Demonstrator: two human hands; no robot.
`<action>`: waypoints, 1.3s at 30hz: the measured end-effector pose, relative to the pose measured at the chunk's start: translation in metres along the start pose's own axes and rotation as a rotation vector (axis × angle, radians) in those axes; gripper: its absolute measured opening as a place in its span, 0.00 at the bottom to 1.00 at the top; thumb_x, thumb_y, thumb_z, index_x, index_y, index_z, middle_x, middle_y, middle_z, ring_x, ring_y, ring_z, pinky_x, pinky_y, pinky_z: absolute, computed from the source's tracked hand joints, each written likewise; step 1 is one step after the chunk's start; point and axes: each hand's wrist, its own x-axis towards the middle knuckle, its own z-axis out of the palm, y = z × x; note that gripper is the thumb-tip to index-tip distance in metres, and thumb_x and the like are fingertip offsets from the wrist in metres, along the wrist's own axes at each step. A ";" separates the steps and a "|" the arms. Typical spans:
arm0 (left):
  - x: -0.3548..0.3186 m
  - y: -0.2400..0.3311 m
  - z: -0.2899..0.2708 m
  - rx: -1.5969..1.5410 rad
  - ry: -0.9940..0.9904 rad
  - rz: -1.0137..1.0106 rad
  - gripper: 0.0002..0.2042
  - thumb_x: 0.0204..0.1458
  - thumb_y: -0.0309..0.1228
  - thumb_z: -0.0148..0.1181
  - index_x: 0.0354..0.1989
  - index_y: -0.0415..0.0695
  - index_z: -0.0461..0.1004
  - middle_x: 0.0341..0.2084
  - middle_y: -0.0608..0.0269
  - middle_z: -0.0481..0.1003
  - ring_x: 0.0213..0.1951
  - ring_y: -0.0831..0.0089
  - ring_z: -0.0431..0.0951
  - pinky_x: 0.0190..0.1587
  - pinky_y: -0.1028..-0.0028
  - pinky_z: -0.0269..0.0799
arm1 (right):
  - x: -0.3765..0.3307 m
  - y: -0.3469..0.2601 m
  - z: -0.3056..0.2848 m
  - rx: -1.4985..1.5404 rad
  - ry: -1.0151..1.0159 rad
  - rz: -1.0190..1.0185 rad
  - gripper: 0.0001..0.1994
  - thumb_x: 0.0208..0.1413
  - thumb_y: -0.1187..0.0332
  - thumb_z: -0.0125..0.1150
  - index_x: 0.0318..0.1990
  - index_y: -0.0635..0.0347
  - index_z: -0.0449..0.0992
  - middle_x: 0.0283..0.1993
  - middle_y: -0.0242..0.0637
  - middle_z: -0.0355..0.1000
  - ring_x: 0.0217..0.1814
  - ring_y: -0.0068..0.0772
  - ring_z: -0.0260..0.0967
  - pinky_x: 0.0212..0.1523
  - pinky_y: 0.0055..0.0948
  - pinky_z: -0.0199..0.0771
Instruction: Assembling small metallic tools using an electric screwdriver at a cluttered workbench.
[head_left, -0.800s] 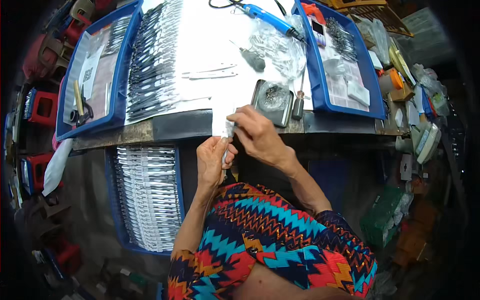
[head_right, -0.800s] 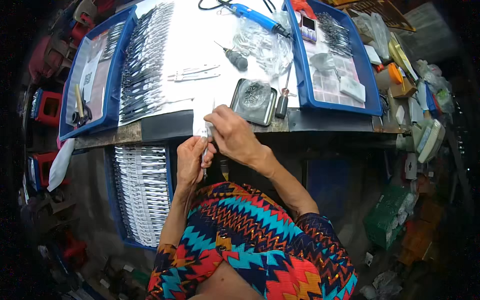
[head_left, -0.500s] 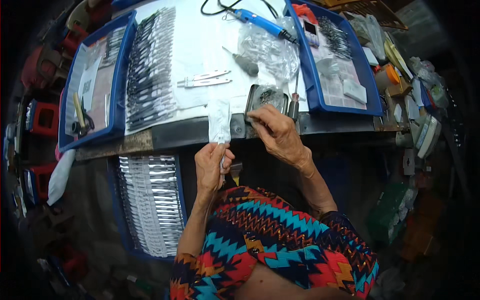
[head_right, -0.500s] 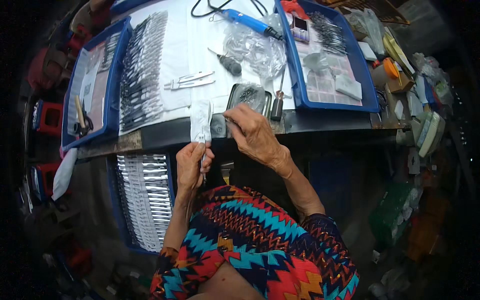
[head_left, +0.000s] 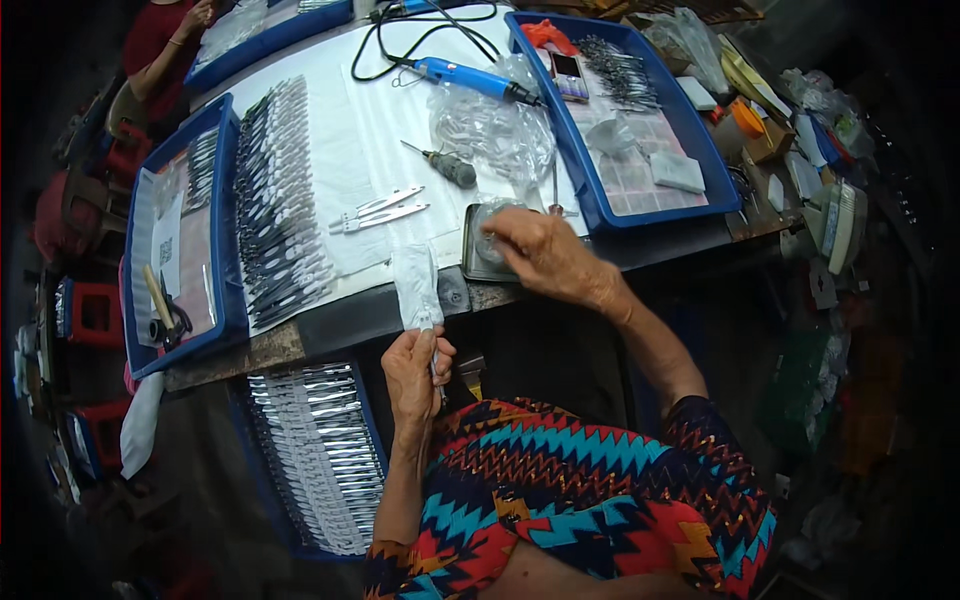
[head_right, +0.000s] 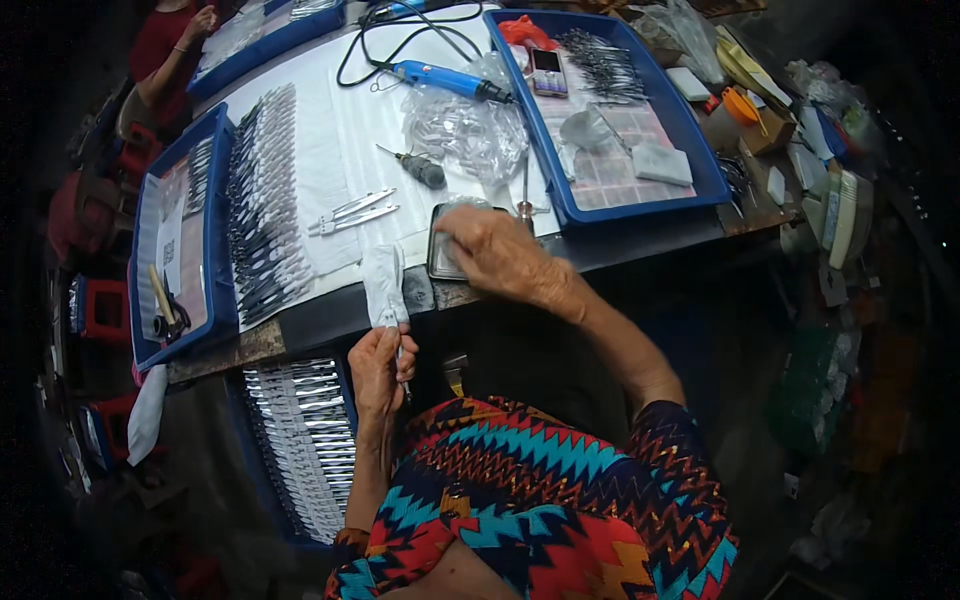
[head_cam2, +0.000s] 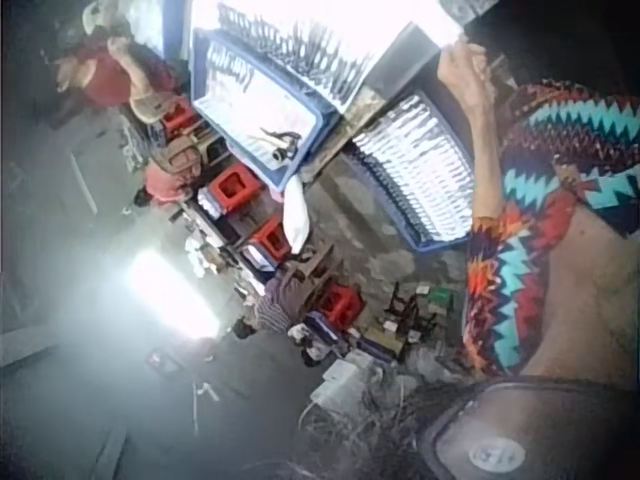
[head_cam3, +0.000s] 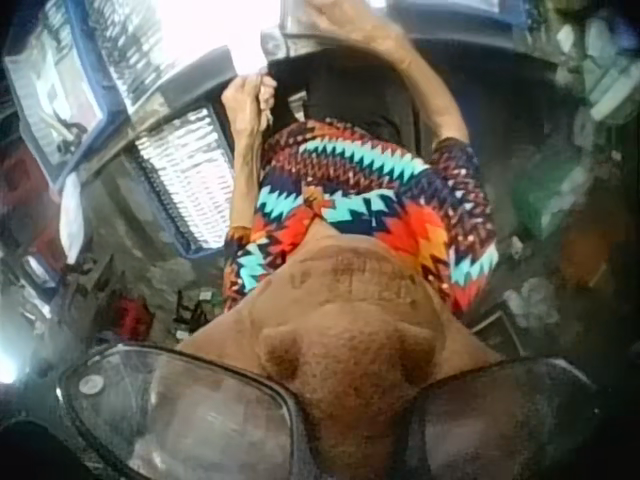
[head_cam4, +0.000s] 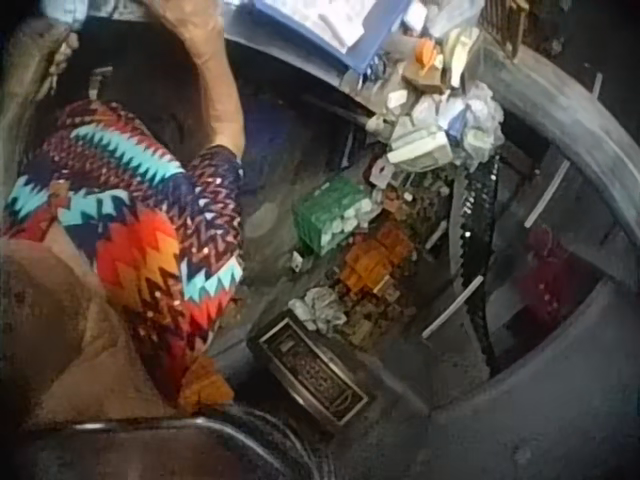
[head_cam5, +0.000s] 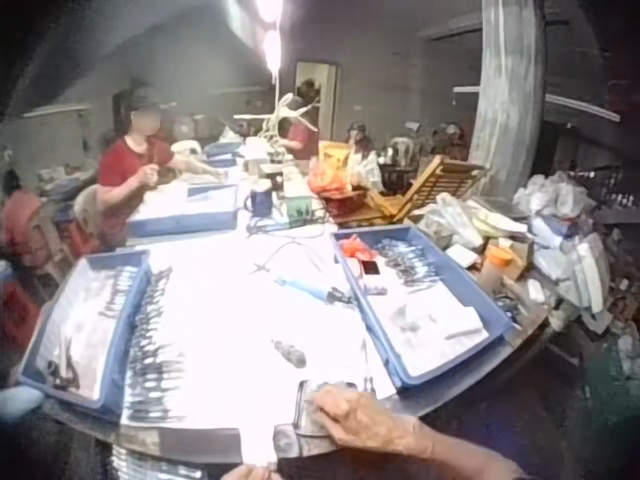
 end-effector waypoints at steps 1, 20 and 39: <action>0.000 0.001 0.000 0.000 0.005 0.007 0.11 0.54 0.29 0.51 0.33 0.30 0.67 0.18 0.58 0.69 0.13 0.81 0.61 0.13 0.85 0.53 | 0.009 0.006 -0.003 -0.023 0.018 -0.036 0.09 0.46 0.74 0.54 0.37 0.63 0.70 0.33 0.46 0.70 0.33 0.47 0.70 0.33 0.37 0.70; -0.005 0.003 0.004 -0.048 0.044 -0.015 0.10 0.55 0.29 0.50 0.33 0.31 0.67 0.18 0.60 0.69 0.15 0.83 0.62 0.13 0.86 0.54 | 0.196 0.149 -0.002 -0.655 -0.232 0.390 0.22 0.37 0.71 0.56 0.42 0.75 0.68 0.43 0.61 0.67 0.48 0.53 0.66 0.47 0.45 0.66; -0.002 0.002 0.004 -0.033 0.043 -0.006 0.09 0.55 0.27 0.48 0.33 0.31 0.67 0.18 0.59 0.70 0.14 0.84 0.62 0.12 0.87 0.54 | 0.227 0.160 -0.016 -0.316 -0.238 0.376 0.23 0.28 0.71 0.58 0.38 0.73 0.71 0.28 0.49 0.71 0.27 0.37 0.69 0.25 0.32 0.67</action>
